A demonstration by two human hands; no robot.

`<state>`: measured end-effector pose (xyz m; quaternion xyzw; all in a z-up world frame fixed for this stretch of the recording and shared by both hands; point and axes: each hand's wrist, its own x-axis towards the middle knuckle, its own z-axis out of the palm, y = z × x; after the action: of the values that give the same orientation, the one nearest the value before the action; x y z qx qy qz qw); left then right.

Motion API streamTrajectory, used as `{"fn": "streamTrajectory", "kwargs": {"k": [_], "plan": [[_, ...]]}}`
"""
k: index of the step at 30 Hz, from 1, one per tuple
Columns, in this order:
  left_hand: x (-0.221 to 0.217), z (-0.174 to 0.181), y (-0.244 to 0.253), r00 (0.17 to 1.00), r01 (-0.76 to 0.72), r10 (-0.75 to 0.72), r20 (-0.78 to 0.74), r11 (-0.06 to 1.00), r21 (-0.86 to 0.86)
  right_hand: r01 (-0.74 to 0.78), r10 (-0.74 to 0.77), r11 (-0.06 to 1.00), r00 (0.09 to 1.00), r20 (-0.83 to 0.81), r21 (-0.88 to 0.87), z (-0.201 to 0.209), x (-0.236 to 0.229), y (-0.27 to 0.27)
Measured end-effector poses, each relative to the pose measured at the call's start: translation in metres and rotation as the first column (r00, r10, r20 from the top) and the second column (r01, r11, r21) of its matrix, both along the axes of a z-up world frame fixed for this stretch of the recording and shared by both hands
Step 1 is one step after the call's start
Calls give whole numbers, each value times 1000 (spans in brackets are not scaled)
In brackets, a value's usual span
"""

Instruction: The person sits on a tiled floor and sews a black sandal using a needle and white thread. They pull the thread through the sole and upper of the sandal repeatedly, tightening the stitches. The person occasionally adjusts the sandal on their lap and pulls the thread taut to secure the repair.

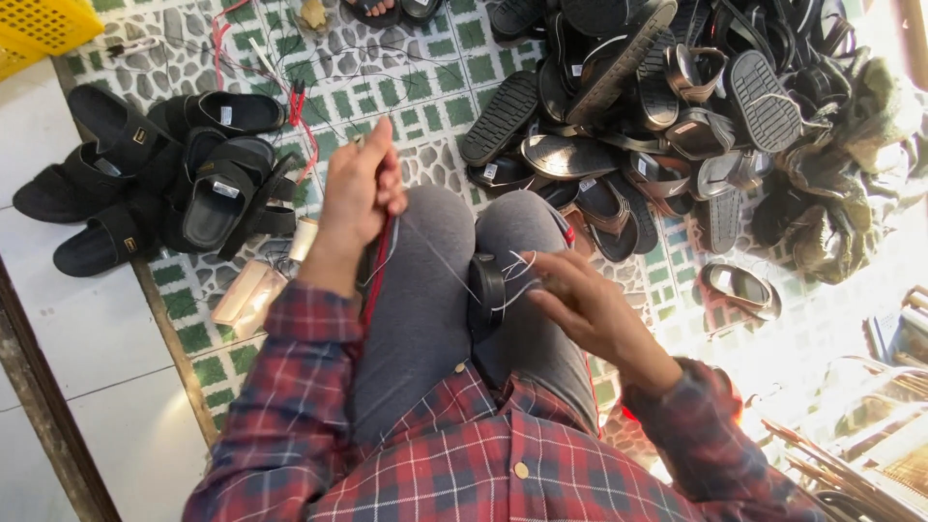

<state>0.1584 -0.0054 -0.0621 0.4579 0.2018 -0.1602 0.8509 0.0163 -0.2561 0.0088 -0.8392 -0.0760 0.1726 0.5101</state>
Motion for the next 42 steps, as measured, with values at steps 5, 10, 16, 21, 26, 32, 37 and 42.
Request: {"fn": "streamTrajectory", "kwargs": {"k": [5, 10, 16, 21, 26, 32, 37, 42], "plan": [[-24, -12, 63, 786, -52, -616, 50, 15, 999, -104, 195, 912, 962, 194, -398, -1, -42, -11], [-75, 28, 13, 541, -292, -704, 461, 357, 887, -122, 256, 889, 931, 259, -442, -1, -39, -14], [-120, 19, -14, 339, -96, -818, 464, 460, 882, -179, 369, 830, 887, 279, -528, 11, -26, -9], [-126, 5, -21, 358, -119, -823, 441, 428, 896, -218, 346, 865, 911, 223, -452, 3, -25, -17], [-128, 2, -25, 379, -170, -798, 469, 438, 883, -189, 362, 818, 903, 231, -543, 10, -29, -10], [-130, 4, -31, 422, -170, -760, 494, 469, 867, -206, 423, 757, 877, 226, -620, 19, -24, -7], [-128, -5, -44, 430, -264, -720, 544, 476, 839, -181, 393, 806, 875, 282, -563, 13, -10, -2], [-128, -1, -41, 417, -321, -708, 570, 472, 821, -49, 255, 864, 901, 351, -501, -13, -20, -1]]}}
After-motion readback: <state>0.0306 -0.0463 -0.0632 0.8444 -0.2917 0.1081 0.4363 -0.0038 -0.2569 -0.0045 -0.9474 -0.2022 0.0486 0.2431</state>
